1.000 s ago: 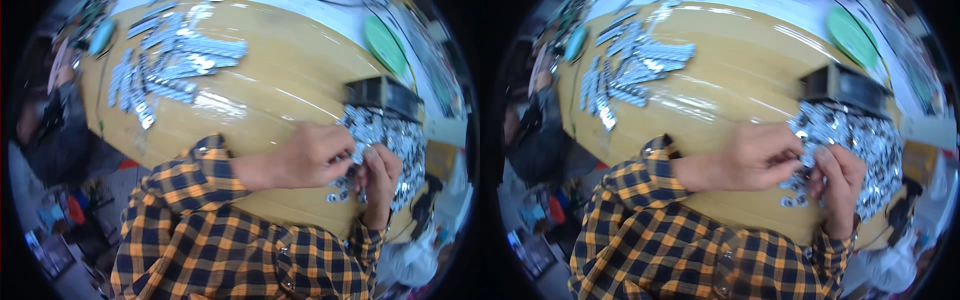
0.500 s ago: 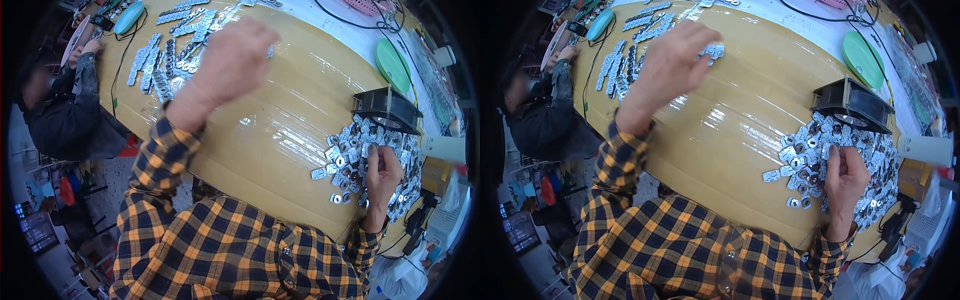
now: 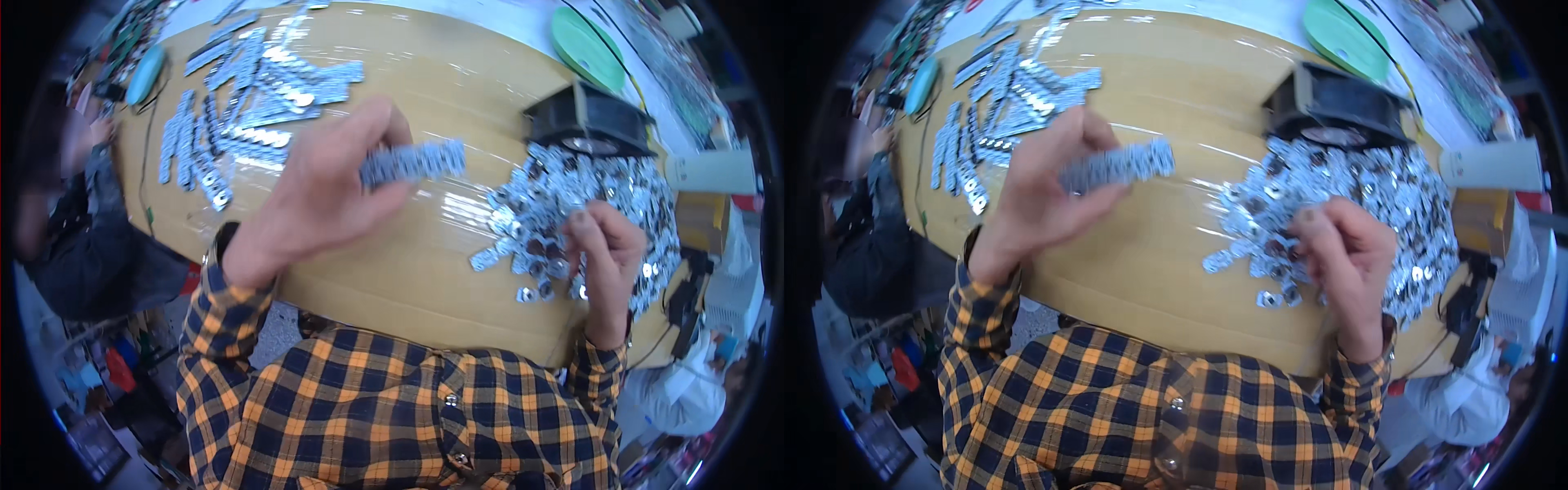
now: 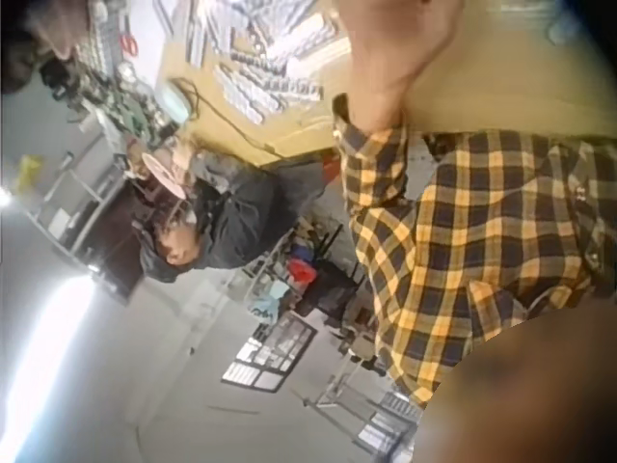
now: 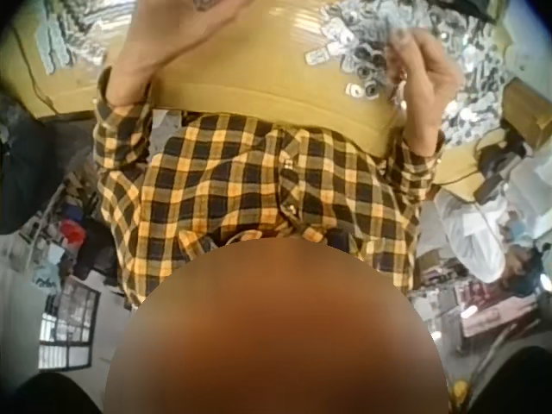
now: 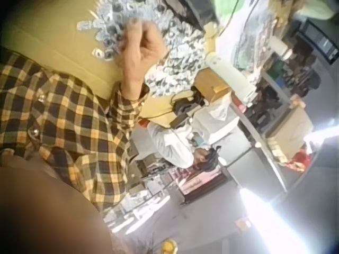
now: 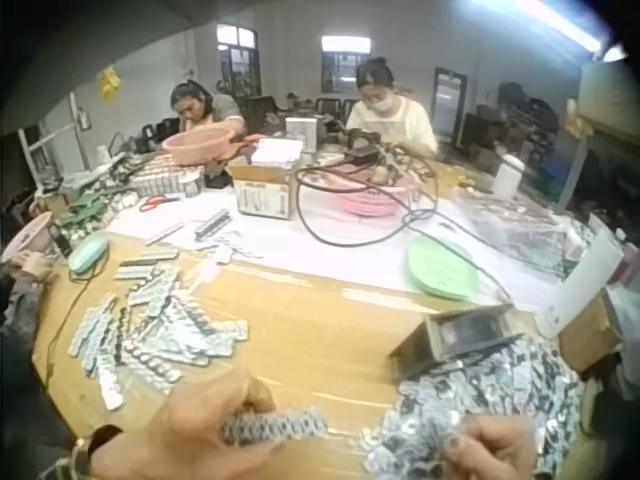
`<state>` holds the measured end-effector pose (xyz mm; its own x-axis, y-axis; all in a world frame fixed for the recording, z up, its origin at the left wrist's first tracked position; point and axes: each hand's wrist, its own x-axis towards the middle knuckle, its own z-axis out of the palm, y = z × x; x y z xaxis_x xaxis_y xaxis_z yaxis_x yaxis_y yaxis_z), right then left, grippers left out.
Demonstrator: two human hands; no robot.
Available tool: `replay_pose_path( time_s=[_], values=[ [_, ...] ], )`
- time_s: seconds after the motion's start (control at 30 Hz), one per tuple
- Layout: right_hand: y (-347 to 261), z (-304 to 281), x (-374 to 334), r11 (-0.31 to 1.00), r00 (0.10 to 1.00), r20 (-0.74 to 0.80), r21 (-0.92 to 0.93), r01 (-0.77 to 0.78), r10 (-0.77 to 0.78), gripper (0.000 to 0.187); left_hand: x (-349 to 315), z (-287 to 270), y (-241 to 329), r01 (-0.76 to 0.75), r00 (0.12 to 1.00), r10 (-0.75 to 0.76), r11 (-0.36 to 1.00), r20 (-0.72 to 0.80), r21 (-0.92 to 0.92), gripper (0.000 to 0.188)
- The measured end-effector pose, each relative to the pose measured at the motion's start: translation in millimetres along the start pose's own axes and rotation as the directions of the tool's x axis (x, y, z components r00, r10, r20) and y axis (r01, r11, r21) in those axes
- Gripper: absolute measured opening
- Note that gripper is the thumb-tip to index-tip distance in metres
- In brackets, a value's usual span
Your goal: Breaking apart small metal components from strips and sorting them into a pile.
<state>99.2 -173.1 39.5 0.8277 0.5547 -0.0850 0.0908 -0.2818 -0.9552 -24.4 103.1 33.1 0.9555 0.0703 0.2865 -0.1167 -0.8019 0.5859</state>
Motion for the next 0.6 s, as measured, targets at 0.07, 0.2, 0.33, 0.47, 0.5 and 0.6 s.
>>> replay_pose_path(
  time_s=[0.07,0.2,0.33,0.47,0.5,0.6],
  values=[
    [-4.3,5.4,-1.6,0.994,0.991,0.115,0.087,-0.073,0.062,0.023,-8.2,22.4,18.8,0.136,0.99,-0.087,0.827,0.115,-0.546,0.033],
    [-5.0,6.5,-0.9,0.979,0.96,0.267,0.16,-0.128,0.081,0.024,-11.2,50.3,48.1,0.295,0.954,-0.122,0.541,0.273,-0.788,0.048],
    [1.6,1.8,-1.1,0.973,0.962,0.252,0.172,-0.154,0.107,0.023,-7.4,65.3,57.4,0.295,0.955,-0.146,0.487,0.257,-0.822,0.035],
    [1.8,-5.9,-1.4,0.98,0.96,0.278,0.175,-0.096,0.044,0.023,-6.1,62.6,53.7,0.257,0.965,-0.095,0.546,0.246,-0.798,0.032],
    [1.4,-5.4,-1.2,0.98,0.959,0.278,0.175,-0.098,0.047,0.023,-6.0,62.1,52.5,0.24,0.966,-0.065,0.571,0.248,-0.785,0.031],
    [3.5,-6.2,0.2,0.987,0.896,0.443,0.153,-0.042,-0.03,0.024,-2.3,54.1,54.1,0.266,0.95,-0.016,0.568,0.313,-0.779,0.027]
  ],
)
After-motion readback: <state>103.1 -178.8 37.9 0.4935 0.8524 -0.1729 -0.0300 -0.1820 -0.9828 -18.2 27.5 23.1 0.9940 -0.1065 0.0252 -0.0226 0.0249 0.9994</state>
